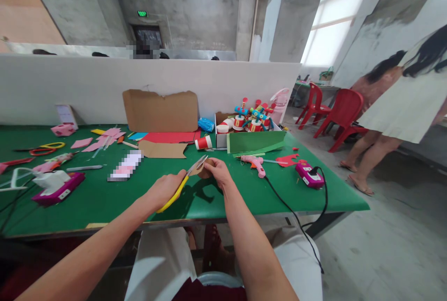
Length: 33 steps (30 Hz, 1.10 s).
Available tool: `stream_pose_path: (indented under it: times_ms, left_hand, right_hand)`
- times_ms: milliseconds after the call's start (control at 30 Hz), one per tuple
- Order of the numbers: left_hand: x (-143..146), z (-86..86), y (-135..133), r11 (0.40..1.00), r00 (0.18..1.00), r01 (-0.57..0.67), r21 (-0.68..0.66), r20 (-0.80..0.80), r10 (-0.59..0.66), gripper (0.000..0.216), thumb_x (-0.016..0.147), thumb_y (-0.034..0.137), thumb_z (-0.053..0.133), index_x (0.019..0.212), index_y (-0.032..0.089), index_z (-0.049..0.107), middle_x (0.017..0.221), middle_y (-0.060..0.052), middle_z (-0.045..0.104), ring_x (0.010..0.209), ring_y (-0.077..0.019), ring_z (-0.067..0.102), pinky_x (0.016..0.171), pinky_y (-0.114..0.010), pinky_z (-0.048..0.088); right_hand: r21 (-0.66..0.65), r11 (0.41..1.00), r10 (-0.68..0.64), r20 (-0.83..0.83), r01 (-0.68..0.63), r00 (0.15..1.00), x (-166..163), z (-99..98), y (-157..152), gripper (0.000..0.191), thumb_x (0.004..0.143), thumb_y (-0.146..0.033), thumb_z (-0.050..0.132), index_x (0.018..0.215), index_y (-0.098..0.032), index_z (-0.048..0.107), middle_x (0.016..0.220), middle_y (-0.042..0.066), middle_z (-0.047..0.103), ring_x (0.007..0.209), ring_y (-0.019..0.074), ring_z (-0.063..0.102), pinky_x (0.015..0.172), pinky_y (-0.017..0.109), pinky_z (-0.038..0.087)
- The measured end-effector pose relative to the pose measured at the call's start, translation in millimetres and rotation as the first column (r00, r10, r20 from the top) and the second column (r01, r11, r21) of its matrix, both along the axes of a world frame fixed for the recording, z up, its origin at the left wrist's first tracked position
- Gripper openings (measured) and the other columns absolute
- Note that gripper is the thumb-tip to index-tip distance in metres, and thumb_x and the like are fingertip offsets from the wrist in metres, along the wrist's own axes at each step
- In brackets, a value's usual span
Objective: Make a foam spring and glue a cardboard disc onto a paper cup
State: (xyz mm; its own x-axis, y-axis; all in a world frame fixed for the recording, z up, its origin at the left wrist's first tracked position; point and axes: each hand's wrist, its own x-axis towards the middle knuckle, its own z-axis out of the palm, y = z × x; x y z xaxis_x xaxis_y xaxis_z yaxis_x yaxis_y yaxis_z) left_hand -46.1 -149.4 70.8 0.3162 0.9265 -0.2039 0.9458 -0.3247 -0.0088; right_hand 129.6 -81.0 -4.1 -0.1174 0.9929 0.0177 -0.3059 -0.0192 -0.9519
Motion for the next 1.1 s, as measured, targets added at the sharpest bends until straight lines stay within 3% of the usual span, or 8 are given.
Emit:
stream_pose_path:
  times_ms: [267, 633, 1100]
  left_hand:
    - [-2.0, -1.4, -2.0, 1.000, 1.000, 0.004, 0.003, 0.029, -0.004, 0.025, 0.090, 0.015, 0.032, 0.111, 0.016, 0.046, 0.089, -0.015, 0.069, 0.085, -0.0281, 0.068, 0.069, -0.035, 0.049]
    - [3.5, -9.0, -0.6, 0.999, 0.998, -0.031, 0.035, 0.050, 0.029, 0.025, 0.088, 0.016, 0.033, 0.111, 0.017, 0.044, 0.092, -0.014, 0.069, 0.088, -0.0291, 0.068, 0.070, -0.036, 0.050]
    - [5.0, -9.6, -4.0, 0.999, 0.999, -0.032, 0.022, 0.033, 0.031, 0.026, 0.090, 0.013, 0.033, 0.113, 0.015, 0.043, 0.091, -0.017, 0.069, 0.087, -0.0294, 0.068, 0.070, -0.037, 0.050]
  right_hand:
    - [-0.072, 0.995, -0.072, -0.096, 0.065, 0.993, 0.4, 0.6, 0.9, 0.040, 0.045, -0.036, 0.086, 0.076, -0.019, 0.068, 0.070, -0.003, 0.067, 0.062, 0.0118, 0.059, 0.065, 0.026, 0.047]
    - [-0.068, 0.998, -0.003, -0.137, -0.006, 0.991, -1.7, -2.3, 1.7, 0.046, 0.044, -0.042, 0.087, 0.077, -0.018, 0.067, 0.068, -0.002, 0.068, 0.059, 0.0115, 0.060, 0.061, 0.025, 0.048]
    - [-0.059, 0.998, -0.022, -0.087, 0.016, 0.996, -0.7, 0.1, 1.4, 0.043, 0.043, -0.041, 0.087, 0.073, -0.018, 0.066, 0.064, -0.003, 0.065, 0.057, 0.0111, 0.057, 0.058, 0.024, 0.046]
